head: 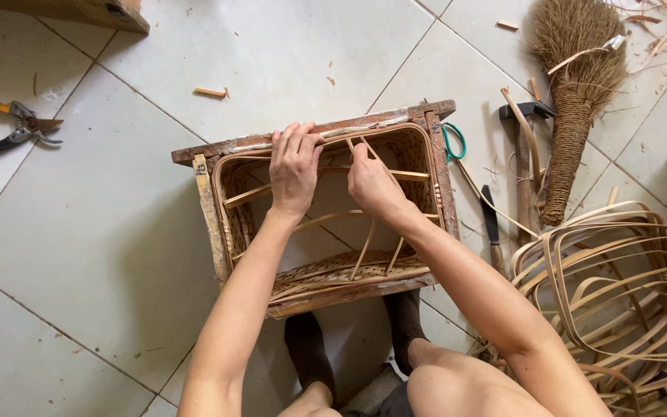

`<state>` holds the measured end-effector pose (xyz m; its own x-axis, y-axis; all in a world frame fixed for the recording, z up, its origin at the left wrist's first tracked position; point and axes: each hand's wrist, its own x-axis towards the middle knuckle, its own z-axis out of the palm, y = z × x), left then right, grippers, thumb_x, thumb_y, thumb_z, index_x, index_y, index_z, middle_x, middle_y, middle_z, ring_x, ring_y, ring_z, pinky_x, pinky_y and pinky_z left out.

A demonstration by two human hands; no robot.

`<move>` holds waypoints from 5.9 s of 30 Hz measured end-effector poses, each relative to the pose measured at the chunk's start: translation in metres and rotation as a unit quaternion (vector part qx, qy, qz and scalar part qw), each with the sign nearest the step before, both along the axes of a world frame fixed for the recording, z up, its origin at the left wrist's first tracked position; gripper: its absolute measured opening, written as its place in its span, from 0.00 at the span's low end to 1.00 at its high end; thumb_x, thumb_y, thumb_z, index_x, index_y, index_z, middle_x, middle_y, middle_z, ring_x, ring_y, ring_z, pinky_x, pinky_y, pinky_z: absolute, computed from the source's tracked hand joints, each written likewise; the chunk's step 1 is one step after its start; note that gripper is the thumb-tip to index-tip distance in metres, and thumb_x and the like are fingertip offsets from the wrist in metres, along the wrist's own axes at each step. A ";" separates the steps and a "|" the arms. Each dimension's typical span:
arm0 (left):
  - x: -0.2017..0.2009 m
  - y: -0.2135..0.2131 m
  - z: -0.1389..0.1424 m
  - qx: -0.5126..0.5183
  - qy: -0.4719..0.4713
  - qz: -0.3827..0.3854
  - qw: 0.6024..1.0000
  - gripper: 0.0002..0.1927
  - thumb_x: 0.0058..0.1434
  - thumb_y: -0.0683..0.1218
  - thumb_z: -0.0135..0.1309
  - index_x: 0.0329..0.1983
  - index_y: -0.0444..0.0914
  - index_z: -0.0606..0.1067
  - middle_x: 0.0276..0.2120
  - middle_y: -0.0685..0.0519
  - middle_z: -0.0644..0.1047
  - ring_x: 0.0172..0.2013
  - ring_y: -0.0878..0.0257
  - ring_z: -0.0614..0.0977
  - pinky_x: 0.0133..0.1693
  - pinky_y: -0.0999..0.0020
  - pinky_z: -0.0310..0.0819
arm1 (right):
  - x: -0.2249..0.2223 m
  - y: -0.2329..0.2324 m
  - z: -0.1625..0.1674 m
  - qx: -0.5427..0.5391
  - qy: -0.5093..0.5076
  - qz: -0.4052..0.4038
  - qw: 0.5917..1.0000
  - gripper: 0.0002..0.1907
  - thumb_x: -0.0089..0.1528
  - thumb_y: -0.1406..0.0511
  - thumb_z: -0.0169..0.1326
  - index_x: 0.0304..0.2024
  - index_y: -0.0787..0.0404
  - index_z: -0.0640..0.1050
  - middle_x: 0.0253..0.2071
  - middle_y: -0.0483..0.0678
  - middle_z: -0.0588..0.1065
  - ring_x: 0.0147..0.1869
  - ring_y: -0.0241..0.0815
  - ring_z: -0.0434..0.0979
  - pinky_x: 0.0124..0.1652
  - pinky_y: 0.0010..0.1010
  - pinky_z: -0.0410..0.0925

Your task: The person sits on the floor assembling a woven bamboo basket in a wooden frame. They bend and weave flexible bamboo ribs across the basket opening, press the ribs into place along the rim, trim excess material with scissors, and add more strips to build up the rib pattern.

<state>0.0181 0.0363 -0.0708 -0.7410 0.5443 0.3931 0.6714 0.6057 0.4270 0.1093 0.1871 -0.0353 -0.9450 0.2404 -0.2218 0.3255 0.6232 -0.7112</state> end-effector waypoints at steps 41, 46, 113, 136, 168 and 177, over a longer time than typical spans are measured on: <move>0.164 -0.145 0.049 -0.078 -0.133 -0.133 0.979 0.34 0.39 0.53 0.72 0.48 0.37 0.74 0.42 0.49 0.74 0.45 0.51 0.77 0.48 0.56 0.72 | 0.048 0.175 0.047 0.270 0.006 -0.095 0.958 0.18 0.83 0.56 0.37 0.53 0.65 0.69 0.33 0.50 0.70 0.28 0.42 0.69 0.26 0.38 0.66; 0.161 -0.147 0.046 -0.058 -0.097 -0.148 0.983 0.31 0.42 0.54 0.72 0.47 0.38 0.75 0.37 0.51 0.72 0.41 0.53 0.76 0.46 0.57 0.72 | 0.016 0.081 0.104 -0.134 0.117 -0.142 0.974 0.14 0.78 0.59 0.34 0.53 0.59 0.68 0.27 0.40 0.66 0.22 0.31 0.63 0.18 0.26 0.61; -0.043 -0.097 0.051 0.019 -0.128 -0.035 0.991 0.10 0.58 0.45 0.67 0.43 0.46 0.85 0.52 0.56 0.83 0.55 0.60 0.82 0.65 0.54 0.70 | 0.065 0.267 -0.062 0.368 -0.007 -0.141 0.919 0.16 0.64 0.70 0.58 0.55 0.60 0.74 0.53 0.57 0.74 0.56 0.59 0.75 0.52 0.48 0.70; -0.068 -0.085 0.017 0.075 -0.079 -0.058 0.992 0.06 0.58 0.45 0.67 0.39 0.44 0.83 0.51 0.56 0.82 0.55 0.59 0.81 0.62 0.50 0.67 | -0.061 0.131 0.080 0.009 0.306 -0.038 0.951 0.11 0.80 0.68 0.34 0.57 0.65 0.67 0.48 0.47 0.72 0.29 0.33 0.64 0.23 0.23 0.63; -0.063 -0.081 0.022 0.052 -0.076 -0.035 0.995 0.06 0.58 0.44 0.66 0.38 0.45 0.83 0.51 0.59 0.82 0.52 0.63 0.82 0.65 0.44 0.64 | -0.068 -0.094 -0.017 -0.006 0.001 0.070 0.998 0.07 0.68 0.70 0.43 0.40 0.72 0.65 0.24 0.68 0.75 0.30 0.67 0.80 0.26 0.50 0.72; -0.063 -0.082 0.024 0.060 -0.079 -0.040 0.994 0.06 0.58 0.45 0.66 0.38 0.44 0.83 0.49 0.58 0.82 0.50 0.62 0.82 0.66 0.43 0.63 | -0.066 -0.085 -0.031 0.040 -0.048 0.057 0.996 0.08 0.65 0.71 0.47 0.40 0.73 0.65 0.30 0.73 0.75 0.37 0.72 0.80 0.35 0.53 0.75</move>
